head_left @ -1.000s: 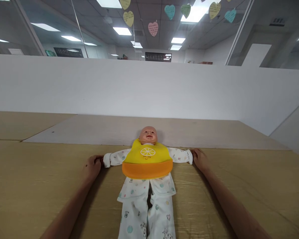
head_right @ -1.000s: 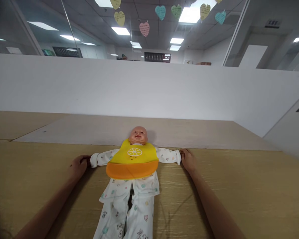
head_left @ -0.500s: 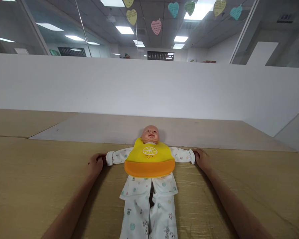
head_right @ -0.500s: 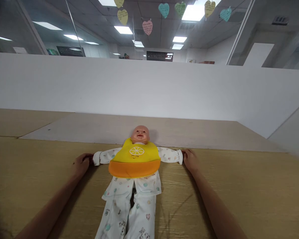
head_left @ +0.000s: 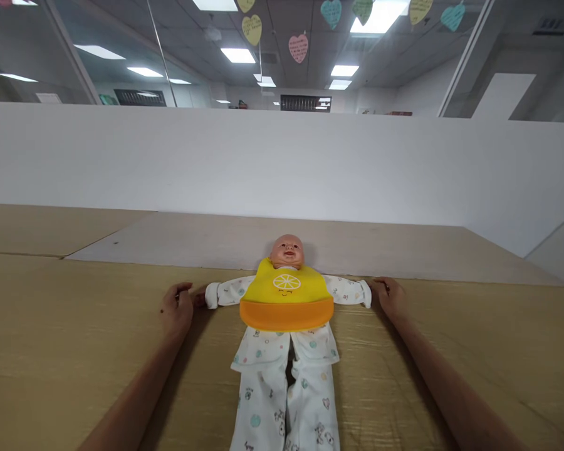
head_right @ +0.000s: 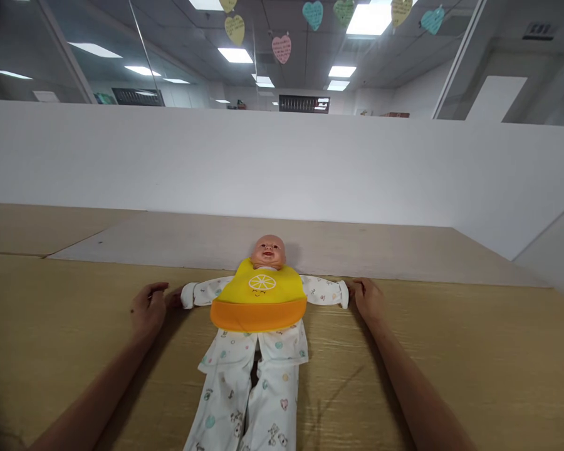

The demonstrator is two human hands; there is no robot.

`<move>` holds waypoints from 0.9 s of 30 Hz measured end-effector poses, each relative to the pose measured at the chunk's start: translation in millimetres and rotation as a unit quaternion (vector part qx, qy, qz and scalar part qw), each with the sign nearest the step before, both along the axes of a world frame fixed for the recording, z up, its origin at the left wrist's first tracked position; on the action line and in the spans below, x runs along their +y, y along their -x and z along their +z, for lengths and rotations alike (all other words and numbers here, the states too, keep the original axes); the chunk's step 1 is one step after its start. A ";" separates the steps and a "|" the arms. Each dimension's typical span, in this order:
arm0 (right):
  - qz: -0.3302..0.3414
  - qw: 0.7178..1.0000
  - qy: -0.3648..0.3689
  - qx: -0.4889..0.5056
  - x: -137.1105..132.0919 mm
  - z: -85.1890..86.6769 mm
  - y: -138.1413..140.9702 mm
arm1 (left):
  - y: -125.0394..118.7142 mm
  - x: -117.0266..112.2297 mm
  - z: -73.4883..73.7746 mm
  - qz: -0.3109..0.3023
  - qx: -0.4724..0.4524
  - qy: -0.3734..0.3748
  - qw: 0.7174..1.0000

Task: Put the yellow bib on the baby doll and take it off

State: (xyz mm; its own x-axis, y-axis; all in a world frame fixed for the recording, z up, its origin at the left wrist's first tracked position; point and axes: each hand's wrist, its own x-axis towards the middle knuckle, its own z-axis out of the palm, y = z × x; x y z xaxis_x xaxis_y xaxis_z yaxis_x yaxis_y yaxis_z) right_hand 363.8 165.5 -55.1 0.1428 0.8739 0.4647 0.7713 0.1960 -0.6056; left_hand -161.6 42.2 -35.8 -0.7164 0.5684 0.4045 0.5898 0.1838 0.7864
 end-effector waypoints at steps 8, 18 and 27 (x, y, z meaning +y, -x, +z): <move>0.114 0.990 -0.013 0.085 -18.8 41.0 53.9 | -35.7 3.6 32.8 -0.057 0.009 -0.015 0.998; 0.251 0.885 0.265 0.289 31.1 73.1 154.5 | -101.5 110.2 53.2 -0.225 -0.302 0.013 0.926; 0.334 0.703 0.407 0.477 78.6 42.2 184.0 | -118.4 145.6 33.5 -0.339 -0.474 0.117 0.804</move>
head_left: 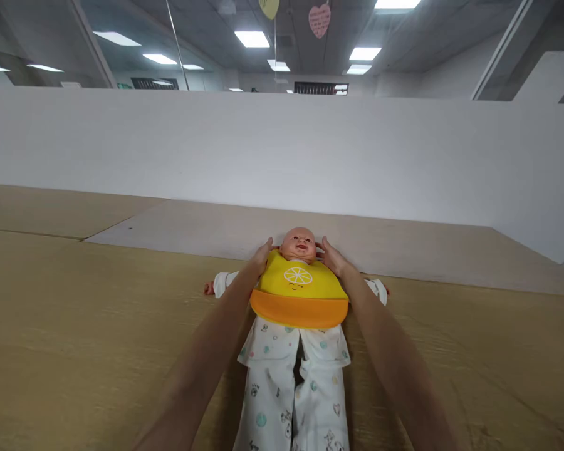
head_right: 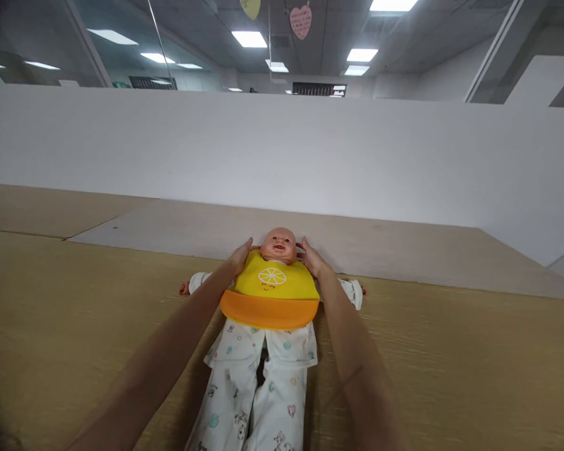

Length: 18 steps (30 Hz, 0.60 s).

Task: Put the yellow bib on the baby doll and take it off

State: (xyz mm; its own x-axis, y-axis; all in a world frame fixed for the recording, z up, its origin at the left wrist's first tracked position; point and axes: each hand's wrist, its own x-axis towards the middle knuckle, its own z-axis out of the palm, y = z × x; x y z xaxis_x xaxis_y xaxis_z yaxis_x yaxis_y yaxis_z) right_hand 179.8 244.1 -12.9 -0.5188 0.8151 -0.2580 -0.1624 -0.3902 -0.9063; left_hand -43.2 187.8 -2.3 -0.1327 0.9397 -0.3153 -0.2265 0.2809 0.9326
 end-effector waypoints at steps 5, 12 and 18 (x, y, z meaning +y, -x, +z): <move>-0.010 0.998 0.019 0.057 1.5 -5.2 8.5 | 5.7 -10.4 2.7 -0.057 -0.114 -0.011 0.992; 0.007 0.996 -0.027 0.083 -22.8 -0.4 10.2 | 9.9 -29.0 3.5 -0.059 -0.161 -0.049 0.984; 0.017 0.993 -0.035 0.110 -66.3 17.3 1.0 | -5.5 -63.0 8.9 -0.052 -0.173 -0.072 0.981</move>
